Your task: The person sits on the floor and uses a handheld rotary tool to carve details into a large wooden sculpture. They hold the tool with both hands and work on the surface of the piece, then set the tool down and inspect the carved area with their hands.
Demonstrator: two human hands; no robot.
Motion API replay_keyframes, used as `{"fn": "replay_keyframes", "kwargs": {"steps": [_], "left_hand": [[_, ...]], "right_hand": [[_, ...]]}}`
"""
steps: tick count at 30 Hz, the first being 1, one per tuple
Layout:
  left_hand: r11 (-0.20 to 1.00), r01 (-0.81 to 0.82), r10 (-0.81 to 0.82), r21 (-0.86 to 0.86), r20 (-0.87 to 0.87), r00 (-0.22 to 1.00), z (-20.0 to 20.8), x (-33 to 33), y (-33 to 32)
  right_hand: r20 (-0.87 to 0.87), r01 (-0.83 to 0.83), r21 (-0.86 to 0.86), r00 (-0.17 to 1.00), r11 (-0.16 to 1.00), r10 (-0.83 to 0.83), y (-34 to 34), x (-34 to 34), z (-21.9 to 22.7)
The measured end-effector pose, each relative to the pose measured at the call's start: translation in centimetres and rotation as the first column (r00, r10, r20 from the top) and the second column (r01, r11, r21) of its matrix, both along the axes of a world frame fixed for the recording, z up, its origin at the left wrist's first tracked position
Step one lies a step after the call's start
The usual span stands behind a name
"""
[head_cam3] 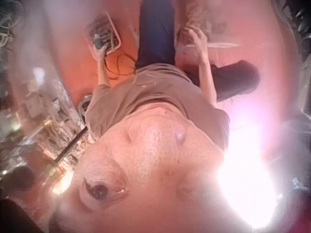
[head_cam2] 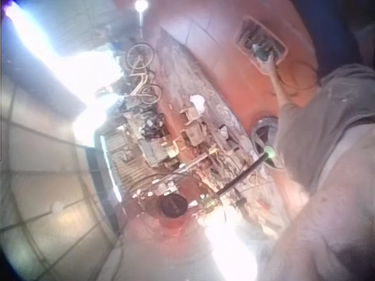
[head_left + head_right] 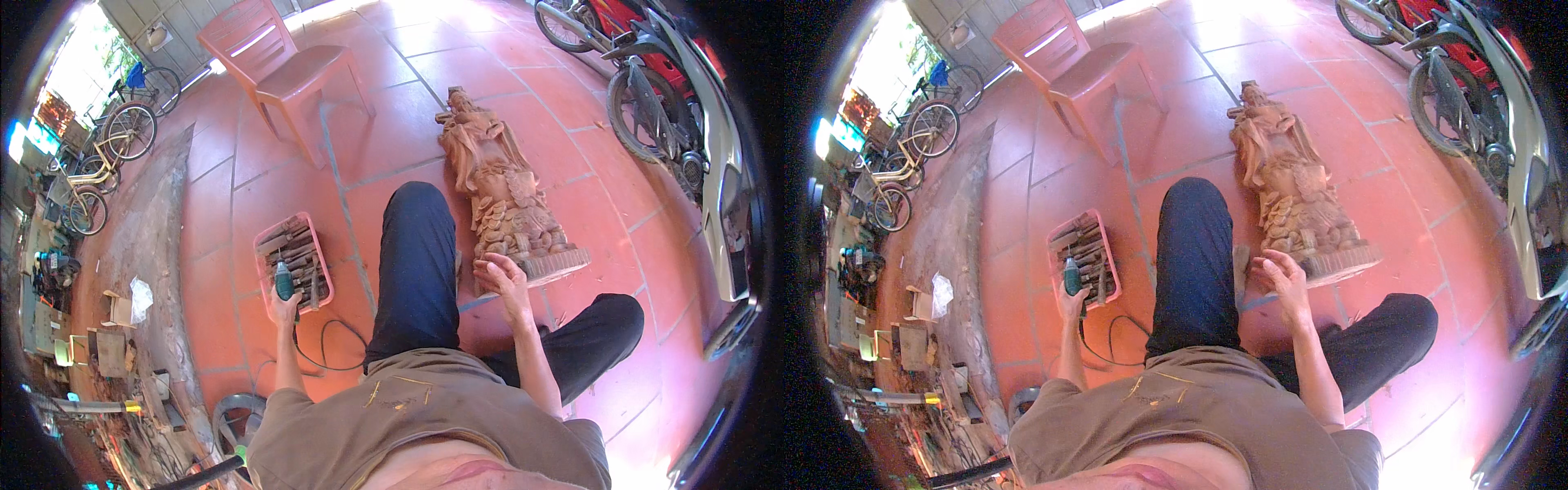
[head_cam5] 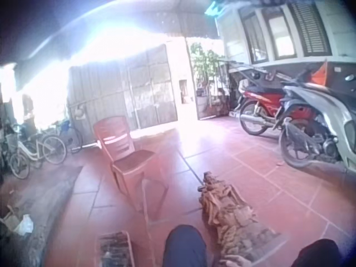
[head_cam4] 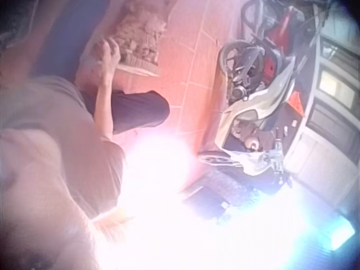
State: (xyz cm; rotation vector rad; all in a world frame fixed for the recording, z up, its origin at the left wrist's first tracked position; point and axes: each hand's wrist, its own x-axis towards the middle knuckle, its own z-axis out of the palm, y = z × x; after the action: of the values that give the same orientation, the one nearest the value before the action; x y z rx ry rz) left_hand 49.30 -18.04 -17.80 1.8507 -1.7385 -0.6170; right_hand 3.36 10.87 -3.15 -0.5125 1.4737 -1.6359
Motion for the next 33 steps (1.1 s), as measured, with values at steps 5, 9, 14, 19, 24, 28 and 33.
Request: {"fn": "replay_keyframes", "kwargs": {"steps": [5, 9, 14, 19, 24, 28, 33], "left_hand": [[1.0, 0.014, -0.014, 0.002, -0.003, 1.0, 1.0, -0.5, -0.4], [1.0, 0.006, -0.006, -0.021, -0.024, 1.0, 0.7, 0.4, -0.7], [0.997, -0.078, 0.079, -0.02, 0.08, 0.994, 0.4, -0.7, -0.3], [0.982, -0.181, 0.189, -0.056, 0.305, 0.933, -0.4, 0.5, -0.9], [0.965, -0.028, 0.17, -0.262, 0.536, 0.827, 0.8, -3.0, -0.2], [0.936, 0.176, 0.005, -0.304, 0.512, 0.859, 1.2, -3.4, -1.4], [0.964, 0.208, -0.061, -0.163, 0.628, 0.776, 1.2, -6.3, -1.2]], "right_hand": [[-0.005, 0.003, 0.033, 1.0, 0.999, -0.003, 0.1, 0.0, -0.4], [0.014, -0.01, 0.046, 1.0, 0.999, 0.009, -0.1, 0.0, -0.8], [0.022, -0.007, 0.074, 1.0, 0.997, 0.006, -0.2, -0.1, -0.8], [0.048, -0.053, 0.07, 0.998, 0.996, 0.05, -0.6, 0.7, -0.1], [0.053, -0.031, 0.016, 0.998, 0.999, 0.03, 0.0, 0.0, -0.4], [0.066, -0.04, -0.023, 0.997, 0.999, 0.042, -0.1, 0.0, -0.6], [0.059, -0.034, -0.011, 0.998, 0.999, 0.034, 0.2, -0.4, -0.2]]}}
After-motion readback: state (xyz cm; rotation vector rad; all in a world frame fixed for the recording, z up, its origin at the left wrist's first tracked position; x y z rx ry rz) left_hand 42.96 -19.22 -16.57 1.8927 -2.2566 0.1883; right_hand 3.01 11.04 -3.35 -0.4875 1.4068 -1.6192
